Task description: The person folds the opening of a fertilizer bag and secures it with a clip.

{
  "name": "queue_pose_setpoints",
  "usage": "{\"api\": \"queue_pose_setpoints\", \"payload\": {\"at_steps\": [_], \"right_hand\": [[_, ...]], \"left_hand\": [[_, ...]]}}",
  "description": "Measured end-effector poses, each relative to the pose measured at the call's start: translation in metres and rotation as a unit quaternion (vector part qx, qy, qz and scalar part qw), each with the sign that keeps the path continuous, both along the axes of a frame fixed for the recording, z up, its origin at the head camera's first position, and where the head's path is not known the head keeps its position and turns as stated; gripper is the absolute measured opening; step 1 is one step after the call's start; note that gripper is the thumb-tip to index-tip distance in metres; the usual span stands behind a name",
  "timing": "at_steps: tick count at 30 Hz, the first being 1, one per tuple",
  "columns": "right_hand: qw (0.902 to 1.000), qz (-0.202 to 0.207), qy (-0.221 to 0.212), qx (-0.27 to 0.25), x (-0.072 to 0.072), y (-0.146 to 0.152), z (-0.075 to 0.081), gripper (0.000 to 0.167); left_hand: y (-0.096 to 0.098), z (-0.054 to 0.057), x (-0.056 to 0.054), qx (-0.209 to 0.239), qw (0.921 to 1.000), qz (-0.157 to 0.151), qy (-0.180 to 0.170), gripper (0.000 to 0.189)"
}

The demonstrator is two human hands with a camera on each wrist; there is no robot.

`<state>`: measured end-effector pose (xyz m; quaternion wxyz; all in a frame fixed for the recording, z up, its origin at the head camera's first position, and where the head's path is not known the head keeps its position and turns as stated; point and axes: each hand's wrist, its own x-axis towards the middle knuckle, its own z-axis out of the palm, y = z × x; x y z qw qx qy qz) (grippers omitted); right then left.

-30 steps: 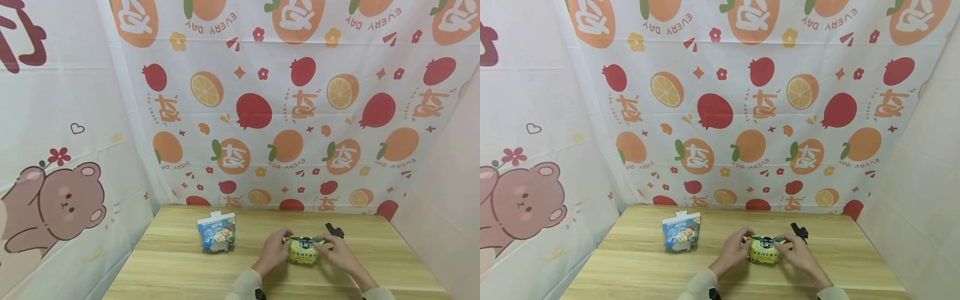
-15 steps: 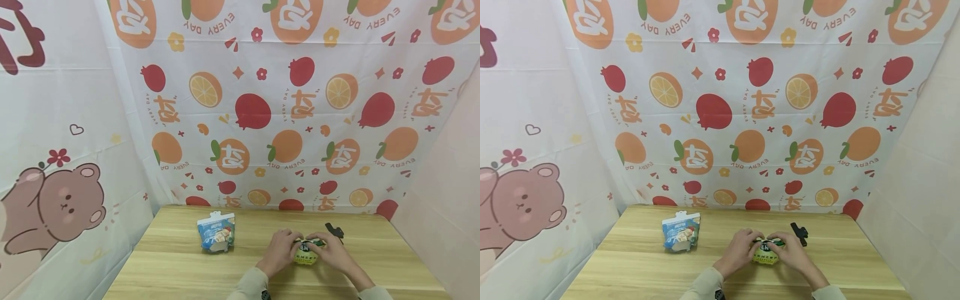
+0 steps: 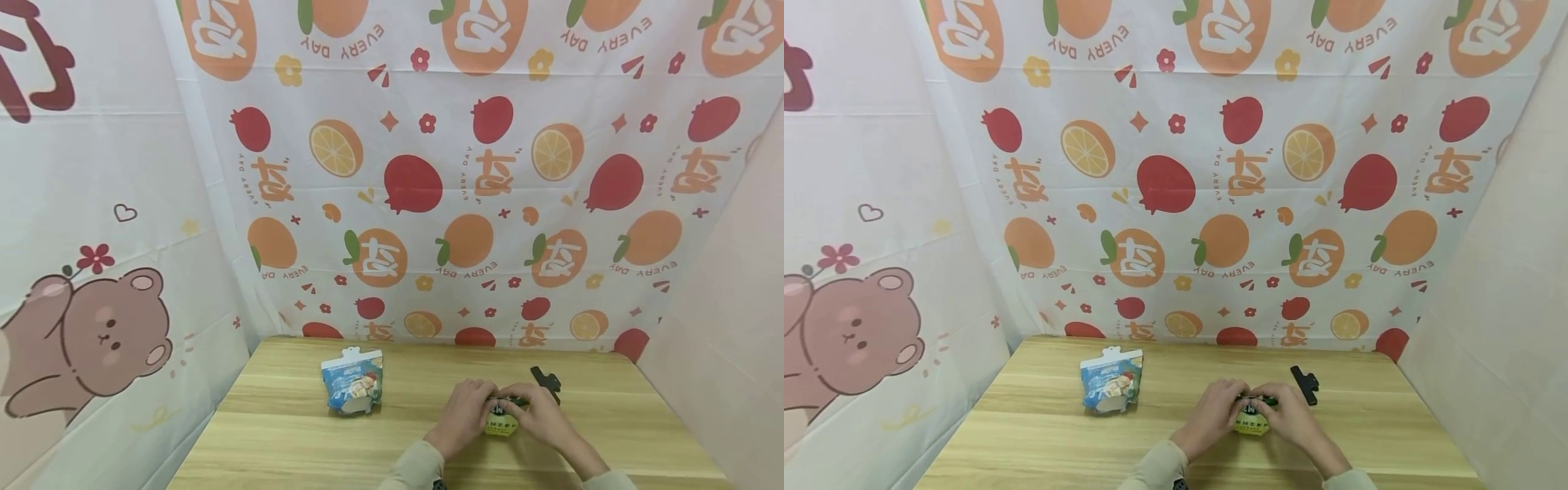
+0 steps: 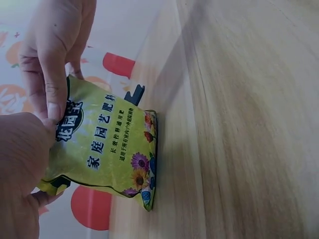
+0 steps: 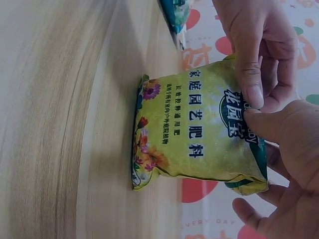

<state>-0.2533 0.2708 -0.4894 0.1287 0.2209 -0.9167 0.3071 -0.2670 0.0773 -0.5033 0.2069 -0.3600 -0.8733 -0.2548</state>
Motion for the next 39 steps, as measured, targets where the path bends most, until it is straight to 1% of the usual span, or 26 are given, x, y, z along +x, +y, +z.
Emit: {"api": "queue_pose_setpoints", "payload": {"at_steps": [4, 7, 13, 20, 23, 28, 34, 39], "right_hand": [[0.9998, -0.006, 0.013, 0.012, 0.002, -0.002, 0.002, 0.014], [0.9997, -0.008, 0.015, 0.020, 0.002, -0.002, 0.002, 0.015], [0.9993, -0.003, 0.025, 0.029, 0.000, -0.001, 0.002, 0.015], [0.9990, 0.007, 0.037, 0.024, 0.000, -0.001, -0.001, 0.014], [0.9983, 0.006, 0.053, 0.024, 0.001, -0.001, -0.003, 0.013], [0.9972, 0.002, 0.071, 0.025, 0.002, -0.003, -0.006, 0.013], [0.9972, -0.025, 0.065, 0.028, 0.007, -0.002, -0.007, 0.014], [0.9971, -0.028, 0.067, 0.023, 0.008, -0.003, -0.009, 0.014]], "left_hand": [[0.001, -0.001, -0.001, 0.002, 1.0000, -0.005, 0.003, 0.005], [0.001, -0.002, -0.002, 0.004, 0.9999, -0.008, 0.010, 0.005], [0.001, -0.001, -0.003, 0.017, 0.9994, -0.013, 0.027, 0.004], [0.000, 0.000, -0.003, 0.029, 0.9989, -0.018, 0.031, 0.005], [0.000, -0.001, -0.002, 0.026, 0.9990, -0.015, 0.031, 0.005], [0.000, -0.003, -0.002, 0.016, 0.9990, 0.004, 0.042, 0.004], [0.003, -0.007, 0.000, 0.013, 0.9975, 0.008, 0.070, 0.005], [0.002, -0.010, -0.001, 0.016, 0.9975, 0.014, 0.068, 0.005]]}}
